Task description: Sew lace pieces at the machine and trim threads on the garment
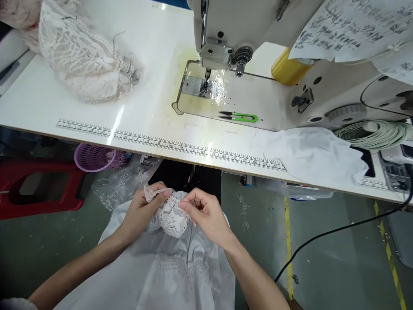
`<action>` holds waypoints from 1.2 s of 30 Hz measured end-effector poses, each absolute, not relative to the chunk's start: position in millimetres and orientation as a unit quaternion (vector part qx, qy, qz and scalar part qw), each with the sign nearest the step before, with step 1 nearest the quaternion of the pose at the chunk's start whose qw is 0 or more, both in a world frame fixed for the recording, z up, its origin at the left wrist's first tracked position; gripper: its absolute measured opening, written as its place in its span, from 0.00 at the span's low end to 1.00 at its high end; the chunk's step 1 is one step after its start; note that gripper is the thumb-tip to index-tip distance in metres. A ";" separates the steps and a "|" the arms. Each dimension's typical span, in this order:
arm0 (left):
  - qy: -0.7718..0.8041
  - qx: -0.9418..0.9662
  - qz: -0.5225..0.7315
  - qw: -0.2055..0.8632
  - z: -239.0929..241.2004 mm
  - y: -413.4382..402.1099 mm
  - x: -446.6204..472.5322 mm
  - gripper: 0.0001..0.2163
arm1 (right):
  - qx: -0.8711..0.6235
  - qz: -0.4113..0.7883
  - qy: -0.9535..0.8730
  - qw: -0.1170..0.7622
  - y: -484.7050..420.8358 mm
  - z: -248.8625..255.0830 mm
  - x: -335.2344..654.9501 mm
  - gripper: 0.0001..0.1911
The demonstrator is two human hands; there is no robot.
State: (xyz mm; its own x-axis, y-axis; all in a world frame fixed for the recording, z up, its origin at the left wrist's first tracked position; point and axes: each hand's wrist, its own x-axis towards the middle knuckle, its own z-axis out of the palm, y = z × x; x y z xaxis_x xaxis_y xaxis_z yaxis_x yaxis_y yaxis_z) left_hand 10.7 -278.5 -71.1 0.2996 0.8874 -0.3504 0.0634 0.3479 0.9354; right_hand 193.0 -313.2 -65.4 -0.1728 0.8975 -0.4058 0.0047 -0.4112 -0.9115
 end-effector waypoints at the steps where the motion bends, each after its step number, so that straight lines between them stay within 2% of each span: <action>1: 0.499 0.450 0.311 0.672 -72.6 -279.5 11.6 0.16 | -0.538 0.646 -0.413 0.350 -313.7 -66.2 193.0 0.12; 4: 0.487 0.384 0.289 0.730 -75.8 -281.0 13.1 0.18 | -0.528 0.658 -0.393 0.365 -313.1 -67.4 192.4 0.12; 8: 0.483 0.345 0.277 0.756 -77.0 -281.5 12.9 0.21 | -0.527 0.656 -0.381 0.383 -310.0 -68.0 191.8 0.11; 18: 0.483 0.335 0.276 0.761 -78.0 -279.5 10.1 0.19 | -0.522 0.661 -0.375 0.388 -307.5 -74.0 192.9 0.10; 36: 0.485 0.334 0.262 0.765 -77.6 -275.7 11.7 0.19 | -0.545 0.661 -0.367 0.362 -306.9 -78.1 193.3 0.15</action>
